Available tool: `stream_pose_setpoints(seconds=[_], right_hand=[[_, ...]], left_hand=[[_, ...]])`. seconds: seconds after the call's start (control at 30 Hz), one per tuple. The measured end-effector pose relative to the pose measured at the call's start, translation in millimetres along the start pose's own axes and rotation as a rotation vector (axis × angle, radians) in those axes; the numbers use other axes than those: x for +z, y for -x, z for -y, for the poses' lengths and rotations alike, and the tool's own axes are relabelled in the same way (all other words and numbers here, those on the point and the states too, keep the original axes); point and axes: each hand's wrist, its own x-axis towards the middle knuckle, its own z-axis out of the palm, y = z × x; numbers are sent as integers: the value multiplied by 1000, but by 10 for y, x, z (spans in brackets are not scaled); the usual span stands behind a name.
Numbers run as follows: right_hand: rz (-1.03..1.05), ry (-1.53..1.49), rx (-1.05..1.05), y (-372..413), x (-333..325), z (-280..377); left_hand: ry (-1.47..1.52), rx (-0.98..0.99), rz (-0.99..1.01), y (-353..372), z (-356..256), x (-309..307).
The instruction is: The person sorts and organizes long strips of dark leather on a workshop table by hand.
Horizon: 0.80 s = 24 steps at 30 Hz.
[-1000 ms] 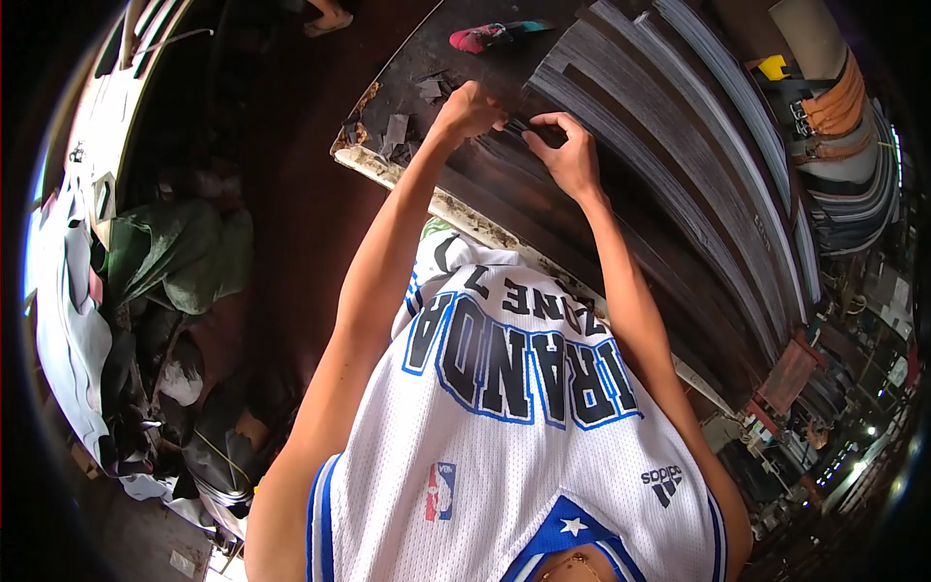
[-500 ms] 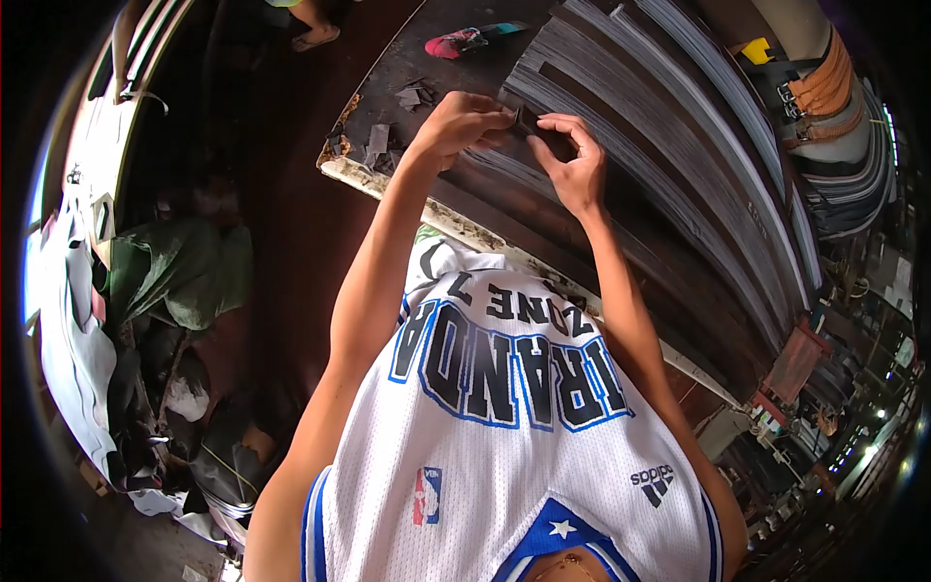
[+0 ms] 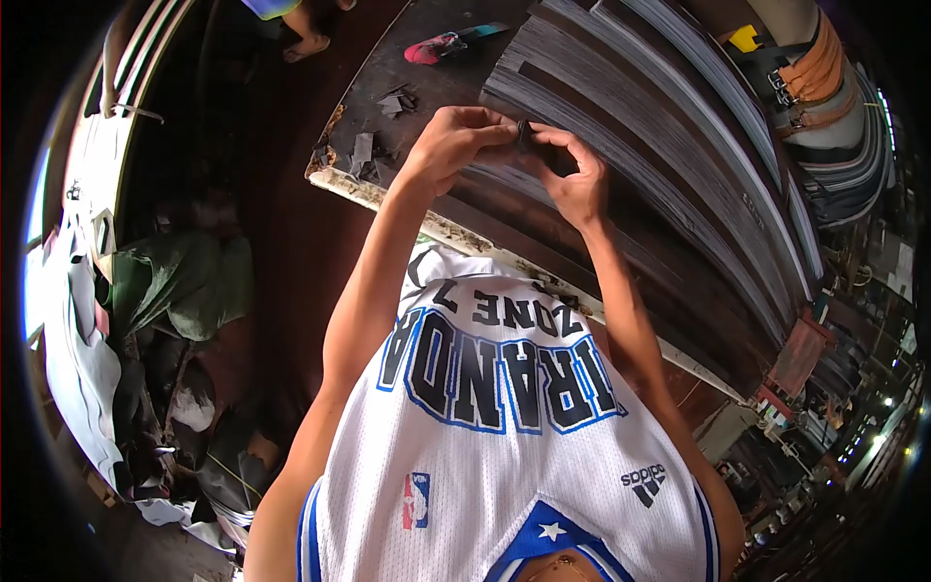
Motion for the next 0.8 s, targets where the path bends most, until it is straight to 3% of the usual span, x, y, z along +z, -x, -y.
stream_pose_setpoints(seconds=[0.53, 0.8], right_hand=[[-17, -35, -53, 133, -63, -53], [33, 21, -93, 76, 55, -105]], left_hand=[[-10, 65, 4, 105, 99, 166], [143, 6, 5, 19, 261, -21]])
